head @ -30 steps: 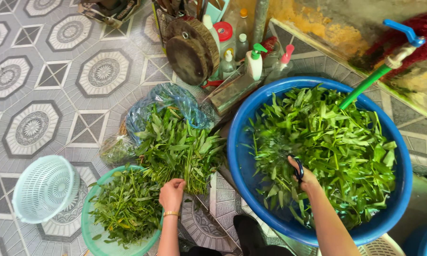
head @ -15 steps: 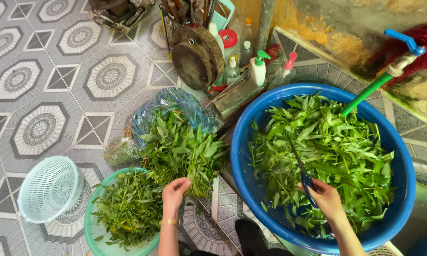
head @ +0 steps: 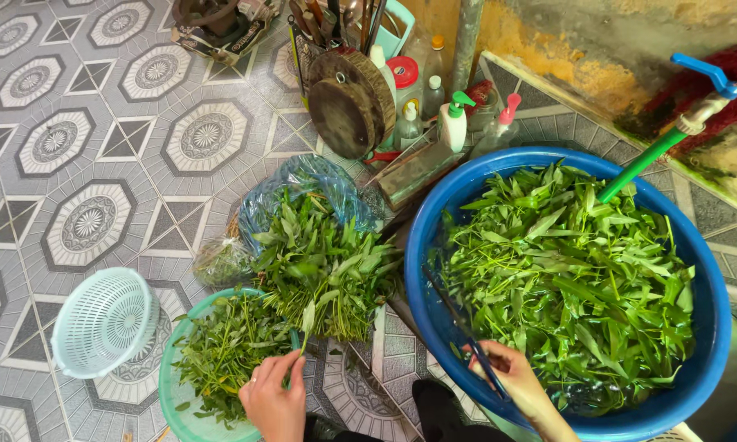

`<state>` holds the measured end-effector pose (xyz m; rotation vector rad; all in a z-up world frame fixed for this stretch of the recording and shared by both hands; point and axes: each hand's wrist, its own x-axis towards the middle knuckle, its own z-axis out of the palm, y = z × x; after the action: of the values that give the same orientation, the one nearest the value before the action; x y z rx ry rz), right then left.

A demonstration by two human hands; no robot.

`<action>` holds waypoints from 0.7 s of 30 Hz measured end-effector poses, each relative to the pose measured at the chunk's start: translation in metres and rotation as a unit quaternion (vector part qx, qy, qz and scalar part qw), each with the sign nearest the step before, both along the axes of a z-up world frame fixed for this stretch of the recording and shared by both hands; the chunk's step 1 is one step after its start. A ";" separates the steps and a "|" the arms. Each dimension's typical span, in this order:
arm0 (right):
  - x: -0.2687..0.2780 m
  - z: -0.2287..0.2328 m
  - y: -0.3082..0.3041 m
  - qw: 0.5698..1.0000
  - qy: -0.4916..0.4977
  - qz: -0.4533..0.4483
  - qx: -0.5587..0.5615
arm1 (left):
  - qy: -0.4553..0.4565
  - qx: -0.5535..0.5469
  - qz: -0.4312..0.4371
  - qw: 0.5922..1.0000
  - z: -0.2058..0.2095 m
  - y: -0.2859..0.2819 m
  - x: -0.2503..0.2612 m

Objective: The person trims the stems from leafy green vegetables using scissors and places the leaves into a large blue basin.

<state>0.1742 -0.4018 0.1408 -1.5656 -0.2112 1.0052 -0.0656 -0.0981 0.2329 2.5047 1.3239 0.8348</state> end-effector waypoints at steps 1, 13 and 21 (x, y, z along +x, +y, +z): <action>-0.003 -0.001 -0.001 1.000 0.000 0.001 0.000 | -0.006 -0.004 0.006 1.000 0.001 -0.002 -0.009; -0.011 -0.008 0.008 0.991 -0.017 0.086 0.103 | -0.186 -0.196 0.054 0.961 -0.063 0.037 -0.065; -0.019 -0.032 0.014 0.994 0.005 0.079 0.080 | -0.110 -0.416 0.074 0.900 -0.136 0.050 -0.052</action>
<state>0.1554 -0.3877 0.1085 -1.4130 -0.4039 1.0908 -0.1173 -0.0486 0.0964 1.6146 1.4015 0.4109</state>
